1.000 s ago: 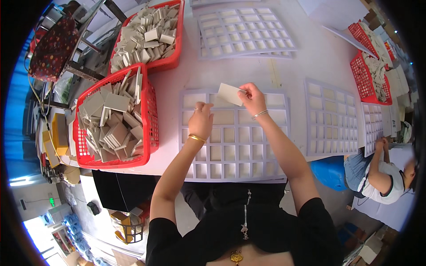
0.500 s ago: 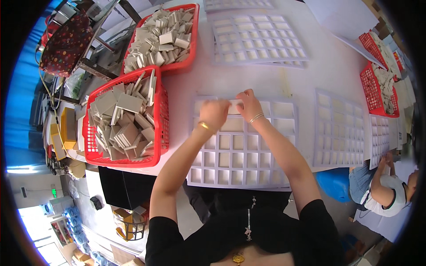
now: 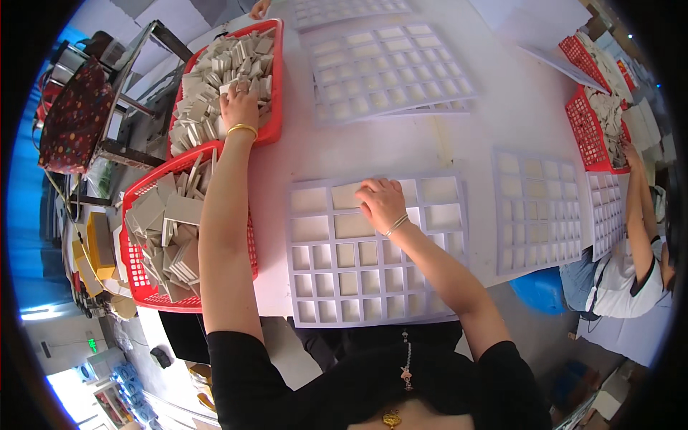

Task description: The person picks small, rectangular, light-colored tiles from a red basket and places them one by one into the compartments of a white grid tray. The person continues this repetitive sorting process, filling the tray's slots with the tiles.

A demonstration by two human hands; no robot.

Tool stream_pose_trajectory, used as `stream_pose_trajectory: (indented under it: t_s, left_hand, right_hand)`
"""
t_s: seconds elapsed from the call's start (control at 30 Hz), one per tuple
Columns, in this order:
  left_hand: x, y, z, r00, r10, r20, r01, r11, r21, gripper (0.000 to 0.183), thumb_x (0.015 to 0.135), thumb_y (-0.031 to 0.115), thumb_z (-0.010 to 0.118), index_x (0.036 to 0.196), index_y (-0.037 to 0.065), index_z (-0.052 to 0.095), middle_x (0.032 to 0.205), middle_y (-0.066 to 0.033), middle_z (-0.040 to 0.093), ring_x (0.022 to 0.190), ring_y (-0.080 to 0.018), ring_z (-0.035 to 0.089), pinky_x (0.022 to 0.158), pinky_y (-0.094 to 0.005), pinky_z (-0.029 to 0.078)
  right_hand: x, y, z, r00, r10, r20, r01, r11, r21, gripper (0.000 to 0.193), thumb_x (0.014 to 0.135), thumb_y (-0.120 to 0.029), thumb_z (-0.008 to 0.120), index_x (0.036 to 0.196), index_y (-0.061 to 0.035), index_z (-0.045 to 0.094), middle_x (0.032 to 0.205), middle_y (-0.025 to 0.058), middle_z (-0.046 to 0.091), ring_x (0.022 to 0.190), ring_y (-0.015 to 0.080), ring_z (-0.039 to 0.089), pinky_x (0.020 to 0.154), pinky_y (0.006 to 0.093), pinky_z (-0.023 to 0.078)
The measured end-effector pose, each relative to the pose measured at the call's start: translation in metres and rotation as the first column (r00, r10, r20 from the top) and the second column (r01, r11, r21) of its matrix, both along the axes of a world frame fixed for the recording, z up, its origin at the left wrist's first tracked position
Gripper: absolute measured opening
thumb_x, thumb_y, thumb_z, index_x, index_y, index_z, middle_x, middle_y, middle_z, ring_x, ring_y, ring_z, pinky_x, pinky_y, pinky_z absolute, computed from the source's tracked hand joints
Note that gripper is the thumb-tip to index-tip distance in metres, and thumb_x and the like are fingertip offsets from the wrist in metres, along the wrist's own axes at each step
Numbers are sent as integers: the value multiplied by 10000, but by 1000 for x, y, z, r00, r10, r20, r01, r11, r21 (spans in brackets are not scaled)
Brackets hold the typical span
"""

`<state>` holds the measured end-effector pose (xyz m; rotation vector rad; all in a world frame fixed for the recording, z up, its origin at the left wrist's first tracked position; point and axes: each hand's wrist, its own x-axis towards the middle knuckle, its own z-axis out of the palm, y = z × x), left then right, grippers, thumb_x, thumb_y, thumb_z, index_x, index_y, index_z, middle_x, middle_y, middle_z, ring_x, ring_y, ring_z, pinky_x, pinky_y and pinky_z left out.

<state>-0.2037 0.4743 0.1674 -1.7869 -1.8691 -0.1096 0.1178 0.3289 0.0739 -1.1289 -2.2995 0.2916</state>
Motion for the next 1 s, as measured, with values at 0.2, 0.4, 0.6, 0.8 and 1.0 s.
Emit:
stream_pose_trajectory:
  t_s: [0.2, 0.4, 0.6, 0.8, 1.0]
  left_hand:
    - [18, -16, 6, 934, -39, 356, -73, 952, 297, 190, 794, 262, 660, 965, 183, 674, 1106, 3, 614, 1107, -283, 508, 945, -454, 374]
    - [100, -98, 5, 548, -490, 678, 135, 852, 506, 132, 786, 111, 684, 851, 24, 609, 733, -131, 581, 656, -292, 559, 598, -372, 432]
    - [162, -186, -30, 112, -55, 992, 297, 955, 19, 221, 800, 48, 670, 985, 8, 555, 754, -81, 594, 601, -189, 579, 524, -278, 448]
    - [183, -263, -47, 54, -5, 999, 308, 951, -11, 295, 814, 12, 630, 1089, 36, 524, 1023, -71, 625, 664, -156, 608, 523, -238, 462]
    - [143, -332, -55, 320, -27, 947, 22, 1000, 21, 233, 806, 11, 593, 1036, 24, 556, 1132, -161, 575, 963, -282, 593, 692, -353, 494]
  right_hand:
    - [2, 7, -20, 995, 39, -95, -45, 997, -62, 207, 687, -60, 700, 846, -137, 592, 923, -4, 598, 908, 215, 551, 754, 365, 447]
    - [4, 8, 1, 950, 92, 298, -88, 996, -27, 154, 762, -98, 631, 916, -113, 631, 911, -8, 613, 853, 243, 564, 750, 372, 431]
    - [10, -9, 43, 614, -364, -701, -335, 684, -648, 196, 853, -138, 624, 1016, -31, 612, 878, 46, 642, 731, 146, 582, 664, 285, 469]
    - [43, -52, 36, 873, -70, -483, -278, 741, -611, 233, 827, -89, 666, 1038, -26, 591, 843, 72, 642, 667, 127, 580, 611, 268, 483]
    - [63, -80, 25, 922, 33, -385, -290, 717, -634, 201, 836, -71, 649, 1024, -34, 589, 836, 39, 633, 672, 112, 573, 617, 261, 479]
